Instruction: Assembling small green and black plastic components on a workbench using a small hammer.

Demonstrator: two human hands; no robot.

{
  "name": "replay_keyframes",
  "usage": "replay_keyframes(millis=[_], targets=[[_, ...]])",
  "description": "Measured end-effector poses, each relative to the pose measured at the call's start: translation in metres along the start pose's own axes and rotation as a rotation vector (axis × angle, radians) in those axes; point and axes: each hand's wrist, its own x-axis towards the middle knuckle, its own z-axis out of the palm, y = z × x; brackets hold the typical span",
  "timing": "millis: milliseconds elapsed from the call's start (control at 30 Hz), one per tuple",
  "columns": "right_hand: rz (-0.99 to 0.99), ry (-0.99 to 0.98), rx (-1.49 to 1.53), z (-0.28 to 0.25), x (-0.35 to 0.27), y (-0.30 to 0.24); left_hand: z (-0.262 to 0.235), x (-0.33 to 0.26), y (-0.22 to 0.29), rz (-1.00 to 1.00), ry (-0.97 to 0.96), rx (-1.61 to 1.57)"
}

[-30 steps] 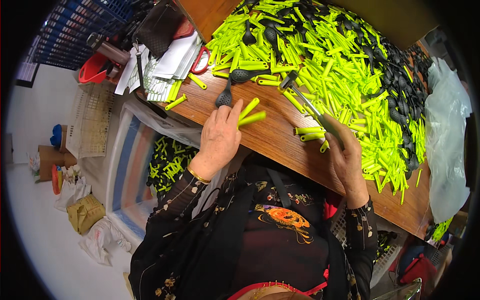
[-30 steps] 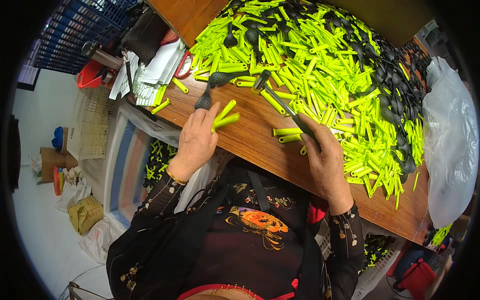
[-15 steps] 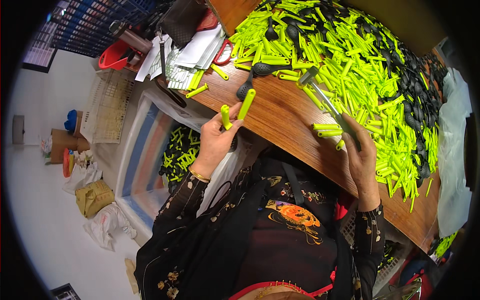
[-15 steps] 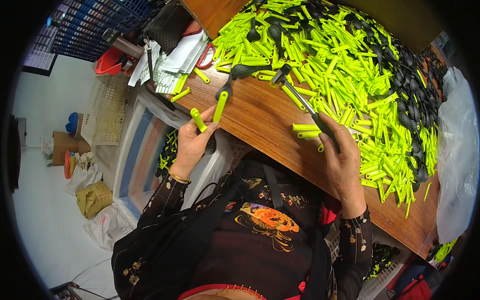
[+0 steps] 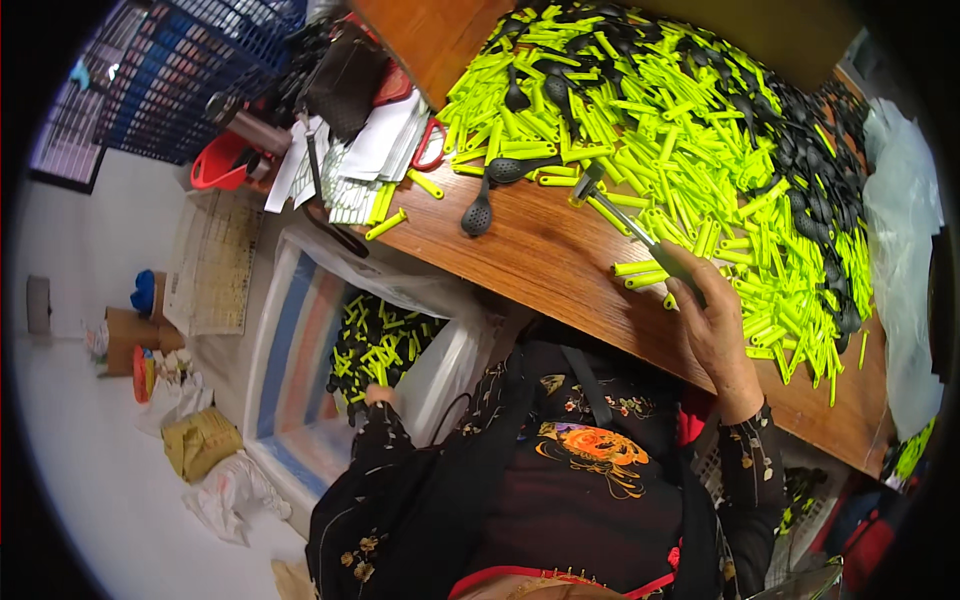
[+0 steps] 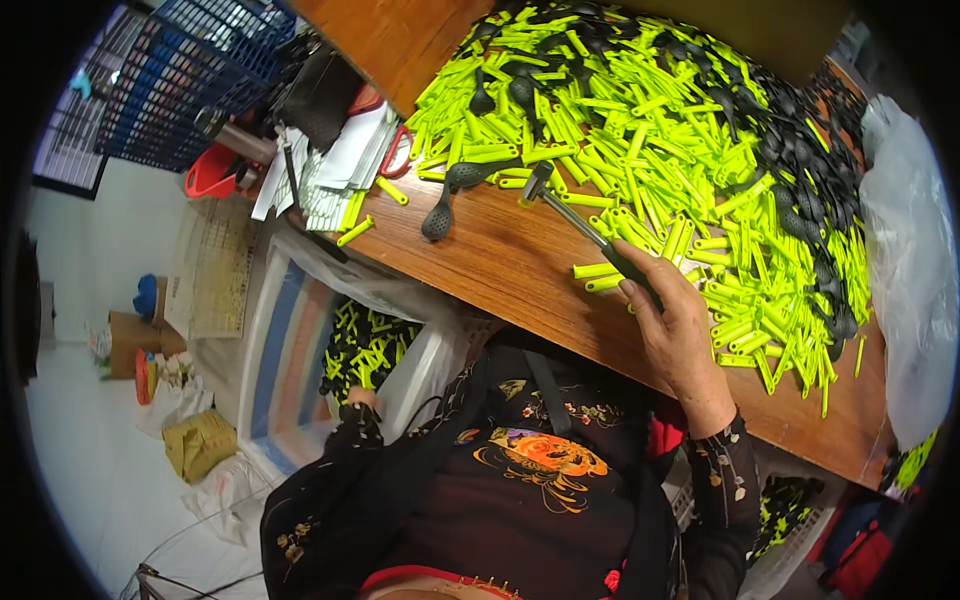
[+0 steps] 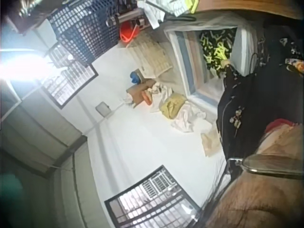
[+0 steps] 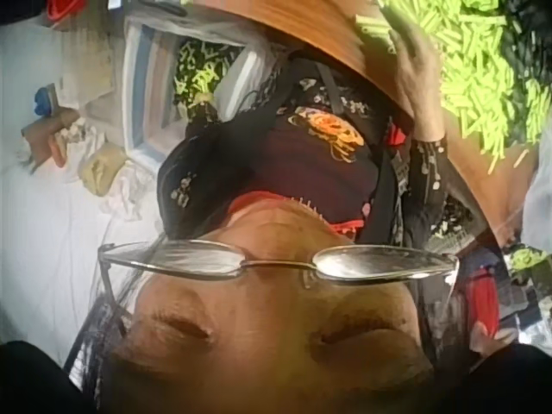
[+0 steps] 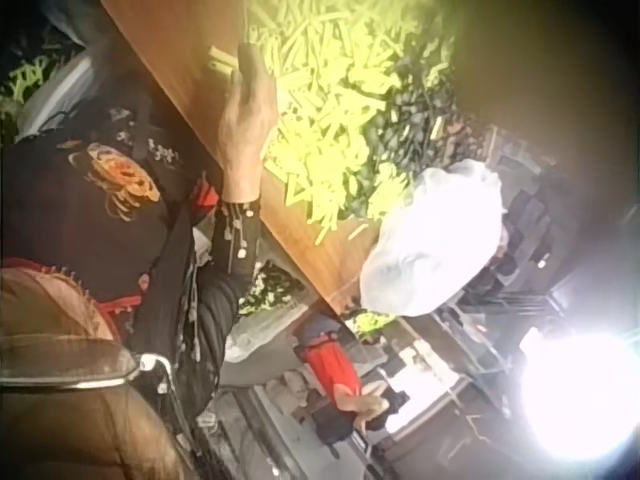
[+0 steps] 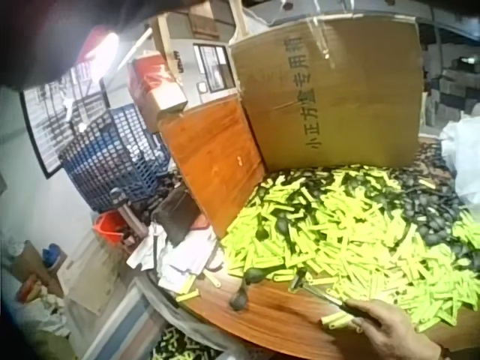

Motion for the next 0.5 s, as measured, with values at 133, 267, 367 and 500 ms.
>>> replay_keyframes(millis=[133,267,367,500], targets=[[0.015,-0.015,0.038,-0.01,0.0,0.01,0.04,0.034,-0.007,0.246,-0.326,-0.758],[0.0,-0.052,-0.031,-0.002,0.005,-0.005,-0.031,0.066,-0.032,-0.347,-0.242,-1.639],[0.019,-0.02,-0.048,0.001,0.001,0.001,-0.158,0.128,-0.091,-0.454,0.47,-1.933],[-0.013,-0.025,-0.059,0.005,0.004,0.0,-0.36,0.102,-0.215,0.285,1.084,-2.042]])
